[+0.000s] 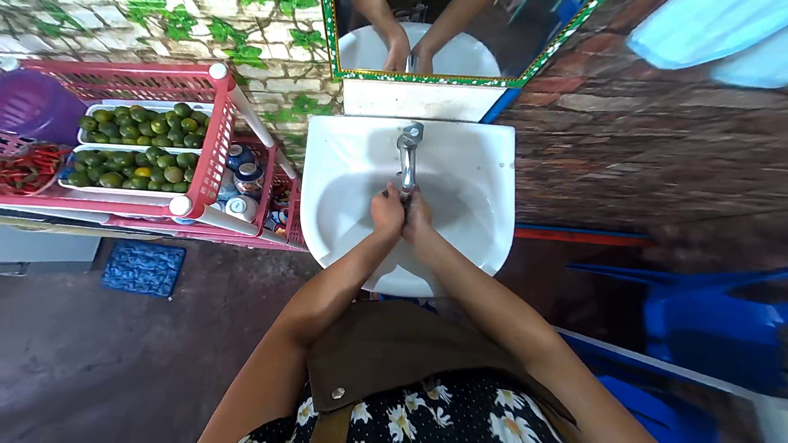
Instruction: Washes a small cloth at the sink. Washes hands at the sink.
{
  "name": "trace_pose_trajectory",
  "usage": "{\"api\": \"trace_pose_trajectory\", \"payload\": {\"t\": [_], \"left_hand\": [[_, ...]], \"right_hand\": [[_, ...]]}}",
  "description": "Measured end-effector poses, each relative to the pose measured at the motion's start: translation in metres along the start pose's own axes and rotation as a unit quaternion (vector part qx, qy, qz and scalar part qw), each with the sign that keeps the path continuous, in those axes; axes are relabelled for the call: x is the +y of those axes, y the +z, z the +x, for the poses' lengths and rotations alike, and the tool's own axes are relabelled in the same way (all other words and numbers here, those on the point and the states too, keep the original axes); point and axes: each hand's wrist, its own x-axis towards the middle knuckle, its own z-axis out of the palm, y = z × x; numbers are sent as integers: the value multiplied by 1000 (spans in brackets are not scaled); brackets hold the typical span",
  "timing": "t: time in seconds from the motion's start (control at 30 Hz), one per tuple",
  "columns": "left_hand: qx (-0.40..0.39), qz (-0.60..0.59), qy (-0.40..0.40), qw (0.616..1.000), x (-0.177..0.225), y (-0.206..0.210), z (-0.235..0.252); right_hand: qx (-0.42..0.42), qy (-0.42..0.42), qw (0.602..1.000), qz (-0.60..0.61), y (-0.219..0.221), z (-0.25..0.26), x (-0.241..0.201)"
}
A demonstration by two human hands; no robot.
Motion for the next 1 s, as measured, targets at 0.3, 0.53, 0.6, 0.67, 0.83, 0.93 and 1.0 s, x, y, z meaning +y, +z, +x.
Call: {"api": "trace_pose_trajectory", "payload": {"t": [0.3, 0.53, 0.6, 0.67, 0.83, 0.93, 1.0], "left_hand": [[21, 13, -58, 998, 16, 0, -1], [-128, 10, 59, 990, 19, -24, 20], [-150, 33, 82, 985, 18, -28, 25], [-141, 58, 94, 984, 17, -23, 18], [-112, 51, 157, 980, -5, -3, -13], [-57, -30, 118, 991, -7, 3, -10], [3, -60, 75, 995, -3, 6, -3]], "right_hand": [[-4, -80, 988, -132, -1, 0, -2], [-187, 93, 976, -59, -46, 17, -38], [-177, 119, 976, -33, -53, 7, -46], [-179, 137, 973, -38, -51, 0, -45], [-125, 161, 979, -18, -37, 9, -21], [-113, 111, 987, 7, -28, 11, -14], [-92, 38, 993, -69, -20, 7, -8]]}}
